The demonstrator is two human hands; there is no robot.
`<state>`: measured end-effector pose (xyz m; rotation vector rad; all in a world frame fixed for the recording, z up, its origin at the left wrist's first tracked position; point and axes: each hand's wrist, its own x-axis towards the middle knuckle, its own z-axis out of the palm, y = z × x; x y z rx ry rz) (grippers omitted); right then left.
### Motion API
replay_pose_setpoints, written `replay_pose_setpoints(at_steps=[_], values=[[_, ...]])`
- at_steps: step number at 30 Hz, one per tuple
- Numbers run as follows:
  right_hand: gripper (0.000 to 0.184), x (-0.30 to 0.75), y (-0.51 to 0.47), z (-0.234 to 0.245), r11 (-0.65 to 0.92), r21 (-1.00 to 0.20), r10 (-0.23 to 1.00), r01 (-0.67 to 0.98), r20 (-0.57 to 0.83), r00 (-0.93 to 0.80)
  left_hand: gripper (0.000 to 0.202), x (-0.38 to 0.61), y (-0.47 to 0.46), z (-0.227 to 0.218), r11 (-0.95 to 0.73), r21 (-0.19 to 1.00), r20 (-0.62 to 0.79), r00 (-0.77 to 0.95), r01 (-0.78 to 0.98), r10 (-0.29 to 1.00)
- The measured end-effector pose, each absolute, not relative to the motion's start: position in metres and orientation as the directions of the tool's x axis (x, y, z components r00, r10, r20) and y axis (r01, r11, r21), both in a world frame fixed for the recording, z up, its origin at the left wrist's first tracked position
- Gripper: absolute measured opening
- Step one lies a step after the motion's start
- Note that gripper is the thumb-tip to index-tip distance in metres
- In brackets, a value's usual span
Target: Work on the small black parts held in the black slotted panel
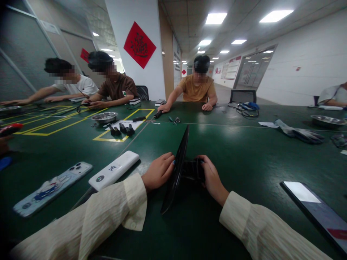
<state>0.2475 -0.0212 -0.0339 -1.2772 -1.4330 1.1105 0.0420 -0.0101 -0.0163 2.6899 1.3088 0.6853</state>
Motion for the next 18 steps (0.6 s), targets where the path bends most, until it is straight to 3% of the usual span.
replay_pose_setpoints(at_steps=[8, 14, 18], values=[[0.029, 0.248, -0.02, -0.035, 0.064, -0.976, 0.995, 0.206, 0.048, -0.085, 0.048, 0.043, -0.006, -0.022, -0.569, 0.373, 0.303, 0.483, 0.733, 0.821], [0.03, 0.248, -0.019, -0.036, 0.052, -0.979, 0.995, 0.199, 0.034, -0.089, 0.05, 0.044, -0.004, -0.027, -0.531, 0.521, 0.296, 0.442, 0.668, 0.847], [0.03, 0.248, -0.02, -0.034, 0.061, -0.977, 0.995, 0.204, 0.042, -0.093, 0.047, 0.045, -0.003, -0.028, -0.514, 0.54, 0.281, 0.433, 0.667, 0.857]])
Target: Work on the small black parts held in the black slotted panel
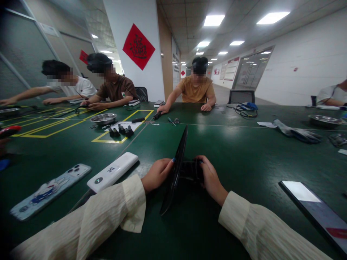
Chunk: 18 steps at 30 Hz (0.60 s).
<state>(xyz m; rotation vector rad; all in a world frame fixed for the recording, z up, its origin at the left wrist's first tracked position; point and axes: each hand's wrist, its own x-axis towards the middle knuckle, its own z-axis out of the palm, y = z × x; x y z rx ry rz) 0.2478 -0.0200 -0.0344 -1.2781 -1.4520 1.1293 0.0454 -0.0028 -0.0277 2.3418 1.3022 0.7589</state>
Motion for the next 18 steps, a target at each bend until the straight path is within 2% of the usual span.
replay_pose_setpoints(at_steps=[12, 18], values=[[0.032, 0.2486, -0.0198, -0.0333, 0.101, -0.962, 0.992, 0.252, 0.078, -0.101, 0.043, 0.0454, -0.005, -0.0261, -0.526, 0.533, 0.296, 0.437, 0.663, 0.849], [0.032, 0.248, -0.018, -0.0361, 0.083, -0.976, 0.993, 0.201, 0.064, -0.099, 0.043, 0.0446, -0.0036, -0.0266, -0.543, 0.514, 0.29, 0.461, 0.664, 0.839]])
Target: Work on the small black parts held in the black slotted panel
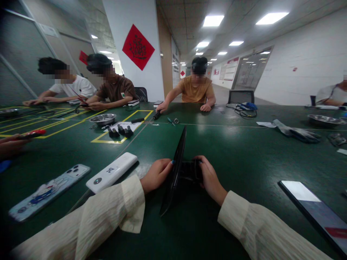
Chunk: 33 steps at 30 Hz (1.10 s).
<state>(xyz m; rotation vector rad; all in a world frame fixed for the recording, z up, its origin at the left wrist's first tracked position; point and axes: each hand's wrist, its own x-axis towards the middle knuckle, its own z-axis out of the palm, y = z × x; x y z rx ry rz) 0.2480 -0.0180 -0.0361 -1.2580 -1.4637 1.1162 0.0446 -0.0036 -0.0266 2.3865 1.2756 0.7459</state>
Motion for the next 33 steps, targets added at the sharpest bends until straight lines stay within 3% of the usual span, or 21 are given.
replay_pose_setpoints(at_steps=[15, 24, 33], values=[[0.03, 0.2502, -0.0175, -0.038, 0.089, -0.972, 0.992, 0.219, 0.067, -0.108, 0.039, 0.0436, -0.0042, -0.0258, -0.575, 0.453, 0.298, 0.492, 0.682, 0.818], [0.032, 0.2514, -0.0149, -0.0415, 0.056, -0.983, 0.991, 0.173, 0.034, -0.127, 0.047, 0.0461, -0.0051, -0.0261, -0.476, 0.612, 0.259, 0.408, 0.632, 0.875], [0.032, 0.2514, -0.0135, -0.0436, 0.072, -0.981, 0.991, 0.182, 0.05, -0.121, 0.039, 0.0463, -0.0058, -0.025, -0.543, 0.485, 0.333, 0.43, 0.685, 0.839]])
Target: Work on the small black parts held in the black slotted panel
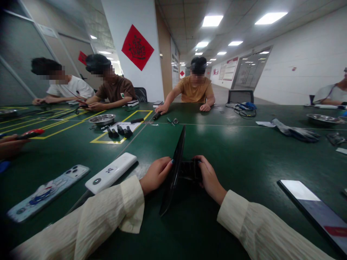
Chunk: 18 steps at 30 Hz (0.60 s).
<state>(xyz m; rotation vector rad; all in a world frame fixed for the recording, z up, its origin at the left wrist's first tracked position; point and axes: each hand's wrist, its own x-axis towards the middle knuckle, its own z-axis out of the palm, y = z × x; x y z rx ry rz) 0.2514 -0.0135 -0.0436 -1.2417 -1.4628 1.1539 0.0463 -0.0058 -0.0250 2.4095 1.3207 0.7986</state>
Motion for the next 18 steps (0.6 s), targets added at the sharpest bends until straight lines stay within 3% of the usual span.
replay_pose_setpoints(at_steps=[12, 18], values=[[0.033, 0.2508, -0.0157, -0.0403, 0.102, -0.969, 0.991, 0.224, 0.079, -0.107, 0.038, 0.0453, -0.0072, -0.0213, -0.566, 0.464, 0.33, 0.46, 0.681, 0.824], [0.033, 0.251, -0.0157, -0.0406, 0.086, -0.978, 0.991, 0.19, 0.064, -0.117, 0.034, 0.0458, -0.0063, -0.0211, -0.543, 0.525, 0.318, 0.441, 0.655, 0.839]])
